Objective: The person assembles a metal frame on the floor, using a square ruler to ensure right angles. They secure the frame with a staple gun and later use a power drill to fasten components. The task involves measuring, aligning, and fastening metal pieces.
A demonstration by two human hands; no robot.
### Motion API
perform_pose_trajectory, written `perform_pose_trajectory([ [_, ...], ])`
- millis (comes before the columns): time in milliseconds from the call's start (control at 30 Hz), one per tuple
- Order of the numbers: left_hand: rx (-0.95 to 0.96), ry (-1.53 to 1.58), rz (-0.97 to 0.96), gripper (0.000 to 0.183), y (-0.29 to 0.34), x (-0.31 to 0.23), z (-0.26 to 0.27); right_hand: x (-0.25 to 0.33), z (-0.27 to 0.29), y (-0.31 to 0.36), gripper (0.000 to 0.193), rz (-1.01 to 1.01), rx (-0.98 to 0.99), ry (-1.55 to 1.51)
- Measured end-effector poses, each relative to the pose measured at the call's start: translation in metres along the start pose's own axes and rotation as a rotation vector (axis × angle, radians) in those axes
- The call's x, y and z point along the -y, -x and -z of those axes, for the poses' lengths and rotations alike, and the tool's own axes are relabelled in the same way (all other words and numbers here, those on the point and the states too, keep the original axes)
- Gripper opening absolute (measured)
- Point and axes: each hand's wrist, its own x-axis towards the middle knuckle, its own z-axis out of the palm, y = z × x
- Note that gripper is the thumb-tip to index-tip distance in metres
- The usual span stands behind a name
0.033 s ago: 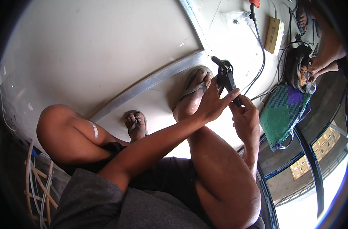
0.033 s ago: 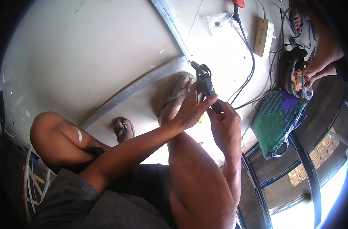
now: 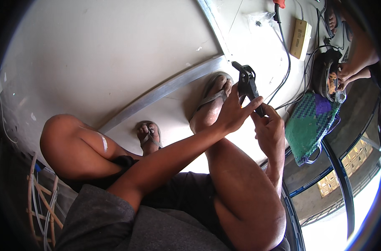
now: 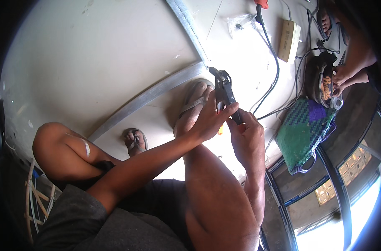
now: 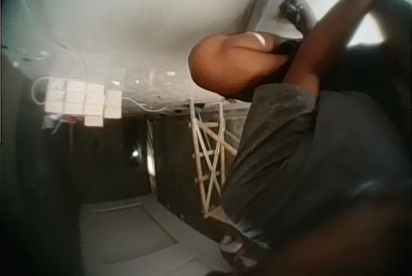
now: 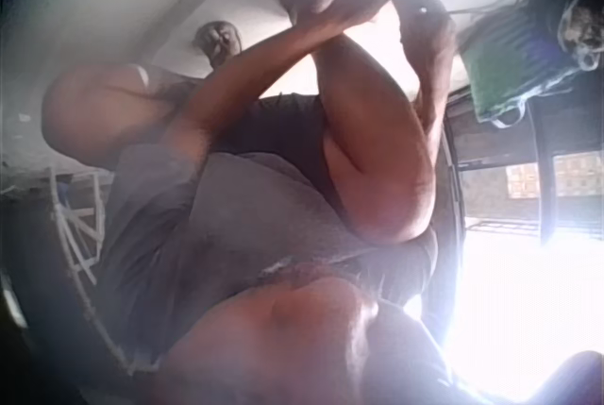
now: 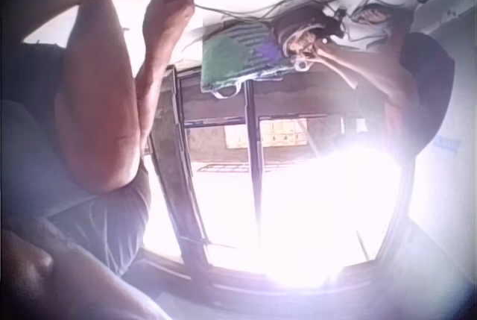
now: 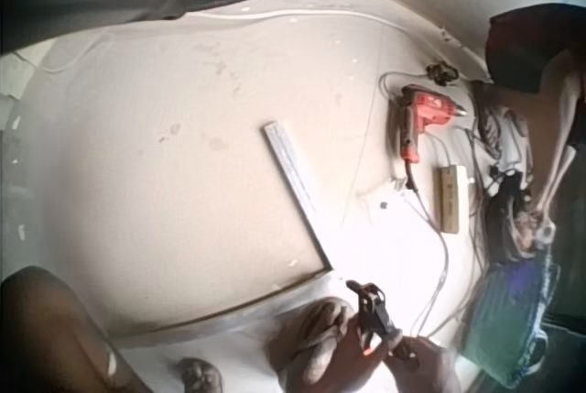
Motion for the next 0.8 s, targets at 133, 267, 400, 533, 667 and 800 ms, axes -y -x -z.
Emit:
perform_pose_trajectory([
  [133, -0.003, 0.076, 0.032, 0.075, -0.001, -0.004, -0.002, 0.01, 0.003, 0.002, 0.023, 0.156, -0.002, 0.182],
  [267, 0.022, 0.144, 0.034, 0.062, -0.003, -0.001, 0.0, 0.016, 0.003, -0.004, 0.023, 0.276, 0.038, 0.26],
  [400, 0.012, 0.161, 0.087, 0.069, -0.001, -0.003, 0.003, 0.015, -0.001, -0.011, 0.019, 0.276, 0.052, 0.283],
  [533, 0.032, 0.214, 0.135, 0.072, 0.006, 0.002, -0.001, 0.004, -0.013, -0.01, 0.016, 0.347, -0.017, 0.336],
  [667, 0.148, 0.177, 0.184, 0.068, 0.004, -0.011, 0.01, -0.005, -0.016, -0.012, 0.036, 0.249, 0.031, 0.26],
  [800, 0.058, 0.024, 0.14, 0.061, 0.001, 0.005, 0.01, -0.053, 0.005, -0.024, 0.122, 0.228, 0.342, 0.188],
])
